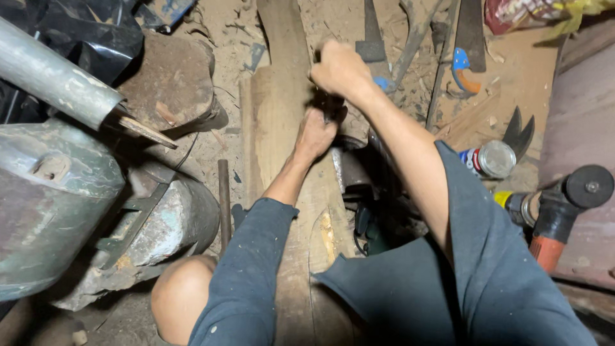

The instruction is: The person marks a curved line on a wooden plank using a compass, then uses a handheld electric carving machine to cut along the marked line. The person holds the tool with both hands and guides it along the curve, producing wood shavings.

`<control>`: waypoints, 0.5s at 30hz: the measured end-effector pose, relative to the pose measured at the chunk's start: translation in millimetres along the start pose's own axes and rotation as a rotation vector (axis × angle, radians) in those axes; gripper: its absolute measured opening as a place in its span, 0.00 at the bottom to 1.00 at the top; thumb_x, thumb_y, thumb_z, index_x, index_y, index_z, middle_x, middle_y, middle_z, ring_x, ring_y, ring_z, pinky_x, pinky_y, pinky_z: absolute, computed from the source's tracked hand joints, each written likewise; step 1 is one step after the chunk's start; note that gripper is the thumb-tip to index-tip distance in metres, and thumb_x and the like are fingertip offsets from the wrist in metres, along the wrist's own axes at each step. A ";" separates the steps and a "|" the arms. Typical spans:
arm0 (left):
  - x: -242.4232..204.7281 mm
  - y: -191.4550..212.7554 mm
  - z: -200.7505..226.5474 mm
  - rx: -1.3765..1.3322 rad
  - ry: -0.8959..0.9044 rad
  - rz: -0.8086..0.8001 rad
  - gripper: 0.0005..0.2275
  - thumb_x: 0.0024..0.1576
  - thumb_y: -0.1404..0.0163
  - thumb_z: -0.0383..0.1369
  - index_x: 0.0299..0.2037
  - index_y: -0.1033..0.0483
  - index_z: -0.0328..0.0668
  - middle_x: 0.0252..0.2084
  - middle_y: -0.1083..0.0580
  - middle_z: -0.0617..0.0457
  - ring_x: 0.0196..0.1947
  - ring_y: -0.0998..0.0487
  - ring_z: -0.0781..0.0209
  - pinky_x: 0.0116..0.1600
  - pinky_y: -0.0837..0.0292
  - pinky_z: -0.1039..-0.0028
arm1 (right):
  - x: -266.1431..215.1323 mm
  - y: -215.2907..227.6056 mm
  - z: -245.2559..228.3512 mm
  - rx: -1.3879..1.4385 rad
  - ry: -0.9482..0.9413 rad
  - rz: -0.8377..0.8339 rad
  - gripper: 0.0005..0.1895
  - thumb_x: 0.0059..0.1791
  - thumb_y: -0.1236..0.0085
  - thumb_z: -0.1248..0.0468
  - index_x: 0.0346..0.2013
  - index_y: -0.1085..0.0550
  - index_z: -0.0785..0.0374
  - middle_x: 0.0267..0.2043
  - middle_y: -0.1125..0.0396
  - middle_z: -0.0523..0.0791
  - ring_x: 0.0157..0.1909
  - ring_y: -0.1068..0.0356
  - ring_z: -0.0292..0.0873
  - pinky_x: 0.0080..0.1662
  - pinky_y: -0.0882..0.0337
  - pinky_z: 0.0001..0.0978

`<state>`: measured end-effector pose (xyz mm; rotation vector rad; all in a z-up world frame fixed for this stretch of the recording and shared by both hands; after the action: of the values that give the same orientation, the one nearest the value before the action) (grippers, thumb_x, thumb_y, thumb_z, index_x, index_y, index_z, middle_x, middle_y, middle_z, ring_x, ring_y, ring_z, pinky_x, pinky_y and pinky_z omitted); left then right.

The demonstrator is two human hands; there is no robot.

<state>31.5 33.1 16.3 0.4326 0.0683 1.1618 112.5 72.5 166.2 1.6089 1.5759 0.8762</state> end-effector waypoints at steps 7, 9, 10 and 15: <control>-9.9 13.7 28.0 -0.016 -0.086 0.077 0.11 0.58 0.49 0.33 0.49 0.23 0.39 0.49 0.24 0.40 0.53 0.25 0.42 0.57 0.30 0.59 | -39.5 24.5 -3.0 0.094 0.530 -0.301 0.20 0.53 0.44 0.47 0.54 0.22 0.53 0.76 0.48 0.50 0.70 0.40 0.54 0.66 0.38 0.47; -8.8 16.7 35.5 -0.002 -0.241 0.130 0.14 0.55 0.47 0.30 0.50 0.23 0.39 0.50 0.27 0.39 0.55 0.28 0.40 0.59 0.32 0.58 | -44.3 35.9 0.4 -0.015 0.666 -0.253 0.26 0.50 0.40 0.46 0.59 0.23 0.52 0.79 0.56 0.46 0.75 0.50 0.55 0.69 0.43 0.49; -8.9 13.9 30.4 0.028 -0.178 0.102 0.13 0.55 0.47 0.30 0.50 0.22 0.40 0.48 0.27 0.39 0.54 0.28 0.41 0.59 0.31 0.58 | -46.6 37.0 2.4 -0.070 0.732 -0.237 0.30 0.48 0.38 0.45 0.61 0.23 0.52 0.81 0.60 0.44 0.77 0.54 0.56 0.70 0.45 0.50; -4.7 10.0 14.8 0.215 0.046 -0.040 0.11 0.65 0.52 0.29 0.55 0.21 0.46 0.49 0.25 0.44 0.54 0.27 0.43 0.61 0.30 0.60 | -39.9 24.5 21.4 -0.217 0.693 -0.267 0.39 0.38 0.35 0.49 0.62 0.26 0.56 0.79 0.51 0.38 0.79 0.58 0.52 0.67 0.46 0.47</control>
<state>24.9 27.8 32.7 0.5912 0.2426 1.1296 142.4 31.9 176.5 0.9480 2.0048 1.4915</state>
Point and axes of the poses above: each hand's wrist, its own x-axis towards the middle knuckle, its own y-axis out of the back of the hand, z = x × y, the point moved 6 cm from there along x, towards the middle knuckle
